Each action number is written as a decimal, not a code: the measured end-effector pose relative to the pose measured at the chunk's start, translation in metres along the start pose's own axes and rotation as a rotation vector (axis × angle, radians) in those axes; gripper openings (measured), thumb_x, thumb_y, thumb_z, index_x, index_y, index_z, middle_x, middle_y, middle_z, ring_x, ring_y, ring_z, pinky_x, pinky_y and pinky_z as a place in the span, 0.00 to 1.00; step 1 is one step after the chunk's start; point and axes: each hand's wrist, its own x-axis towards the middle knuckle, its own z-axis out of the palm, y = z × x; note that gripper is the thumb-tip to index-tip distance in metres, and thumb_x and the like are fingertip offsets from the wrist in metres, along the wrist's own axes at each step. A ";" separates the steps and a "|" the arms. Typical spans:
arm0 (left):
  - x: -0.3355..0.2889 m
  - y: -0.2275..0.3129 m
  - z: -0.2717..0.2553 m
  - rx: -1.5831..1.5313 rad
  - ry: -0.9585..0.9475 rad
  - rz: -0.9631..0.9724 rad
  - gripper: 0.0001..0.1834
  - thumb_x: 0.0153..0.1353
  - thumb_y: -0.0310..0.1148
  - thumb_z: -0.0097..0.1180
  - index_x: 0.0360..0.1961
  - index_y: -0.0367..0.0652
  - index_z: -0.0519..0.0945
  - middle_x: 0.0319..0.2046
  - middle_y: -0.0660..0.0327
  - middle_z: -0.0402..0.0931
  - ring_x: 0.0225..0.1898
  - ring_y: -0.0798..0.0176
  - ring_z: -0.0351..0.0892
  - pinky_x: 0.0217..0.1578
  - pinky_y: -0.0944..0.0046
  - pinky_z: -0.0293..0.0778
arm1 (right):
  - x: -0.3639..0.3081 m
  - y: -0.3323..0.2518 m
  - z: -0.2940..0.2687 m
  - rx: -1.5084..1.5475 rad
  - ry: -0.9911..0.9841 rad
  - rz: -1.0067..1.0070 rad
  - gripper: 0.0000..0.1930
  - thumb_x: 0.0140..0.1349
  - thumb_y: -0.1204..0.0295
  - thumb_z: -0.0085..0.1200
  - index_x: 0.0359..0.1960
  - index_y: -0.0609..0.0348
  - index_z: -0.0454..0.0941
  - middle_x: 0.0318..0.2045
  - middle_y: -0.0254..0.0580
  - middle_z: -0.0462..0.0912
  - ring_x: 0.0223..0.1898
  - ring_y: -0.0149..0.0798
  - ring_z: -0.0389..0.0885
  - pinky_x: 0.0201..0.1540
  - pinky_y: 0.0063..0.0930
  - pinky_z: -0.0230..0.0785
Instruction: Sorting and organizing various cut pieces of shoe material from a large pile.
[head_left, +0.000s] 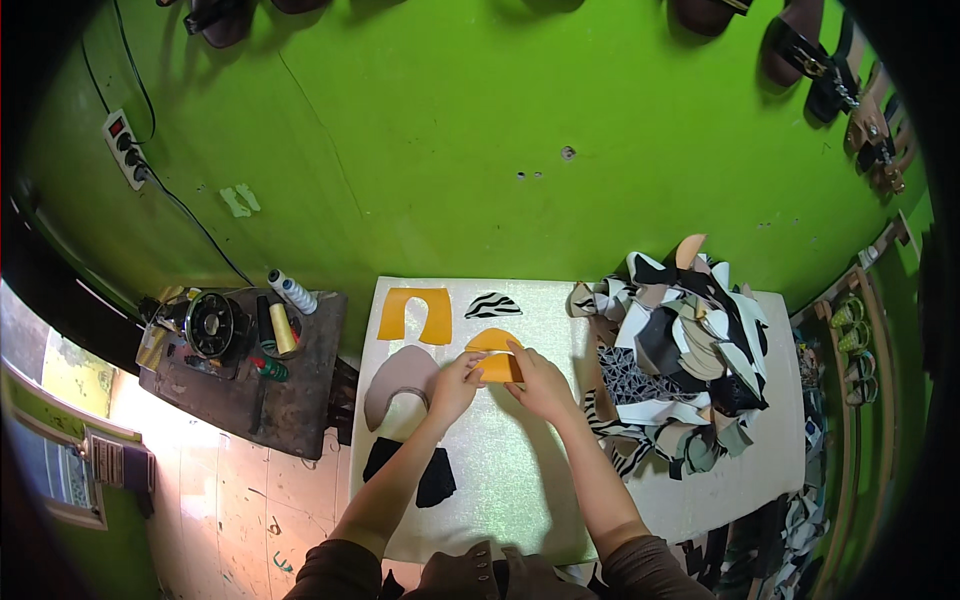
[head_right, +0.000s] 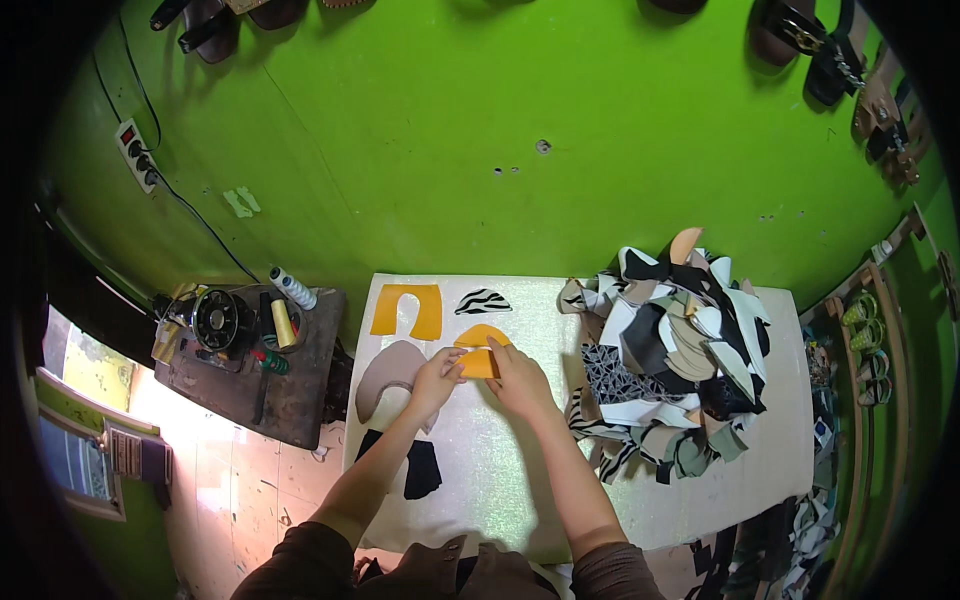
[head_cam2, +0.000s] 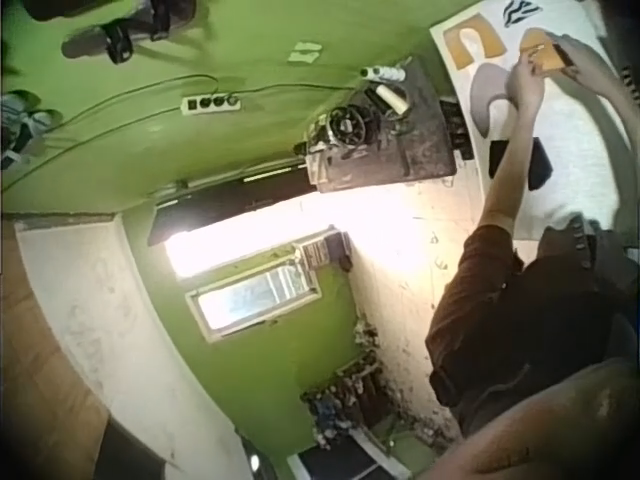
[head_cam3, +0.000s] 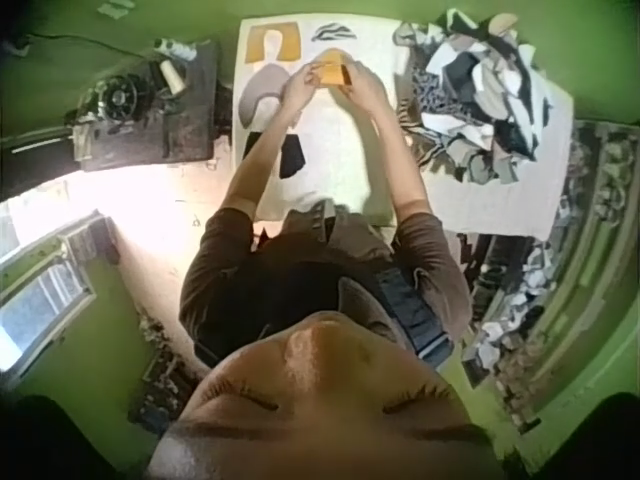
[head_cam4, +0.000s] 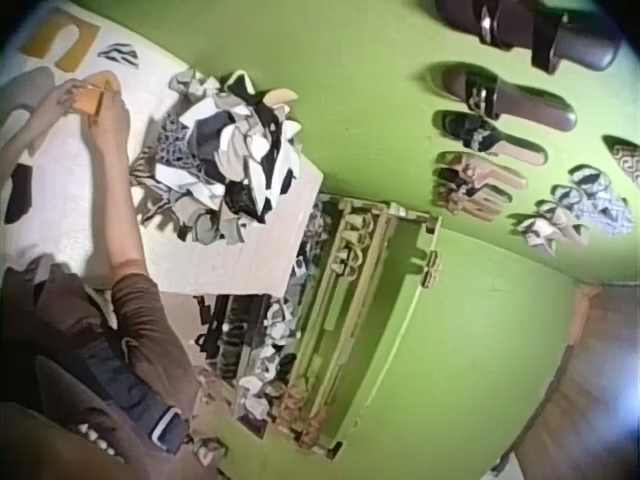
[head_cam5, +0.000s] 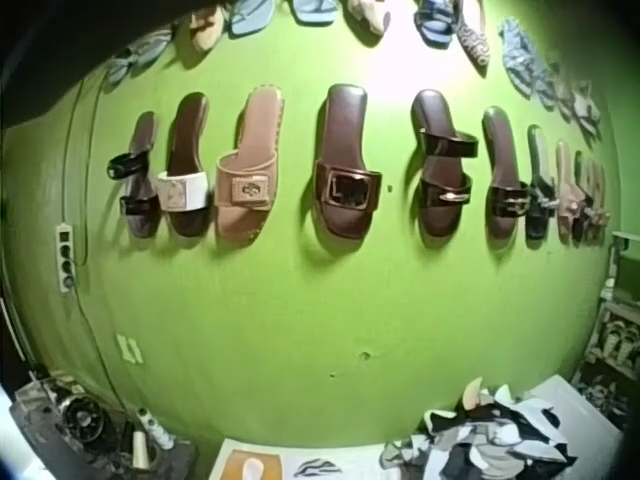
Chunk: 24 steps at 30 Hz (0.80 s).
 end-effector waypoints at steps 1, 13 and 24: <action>0.004 -0.004 -0.001 -0.003 -0.001 -0.008 0.14 0.61 0.25 0.48 0.49 0.38 0.72 0.37 0.54 0.75 0.31 0.63 0.80 0.33 0.68 0.77 | 0.003 0.004 0.007 -0.021 -0.023 0.007 0.29 0.48 0.69 0.60 0.54 0.59 0.66 0.38 0.47 0.74 0.38 0.47 0.76 0.41 0.37 0.69; 0.069 -0.031 -0.005 0.517 0.075 0.210 0.11 0.55 0.22 0.51 0.41 0.36 0.76 0.37 0.48 0.76 0.36 0.50 0.78 0.38 0.60 0.74 | 0.052 0.043 0.065 -0.107 0.014 0.134 0.25 0.48 0.71 0.56 0.50 0.65 0.70 0.36 0.48 0.74 0.37 0.46 0.75 0.41 0.36 0.69; 0.075 -0.034 -0.007 0.808 0.029 0.238 0.18 0.51 0.27 0.54 0.46 0.40 0.74 0.46 0.53 0.71 0.50 0.51 0.68 0.49 0.57 0.67 | 0.067 0.055 0.072 -0.130 -0.138 0.151 0.31 0.45 0.67 0.59 0.53 0.64 0.68 0.43 0.49 0.71 0.45 0.49 0.71 0.48 0.40 0.66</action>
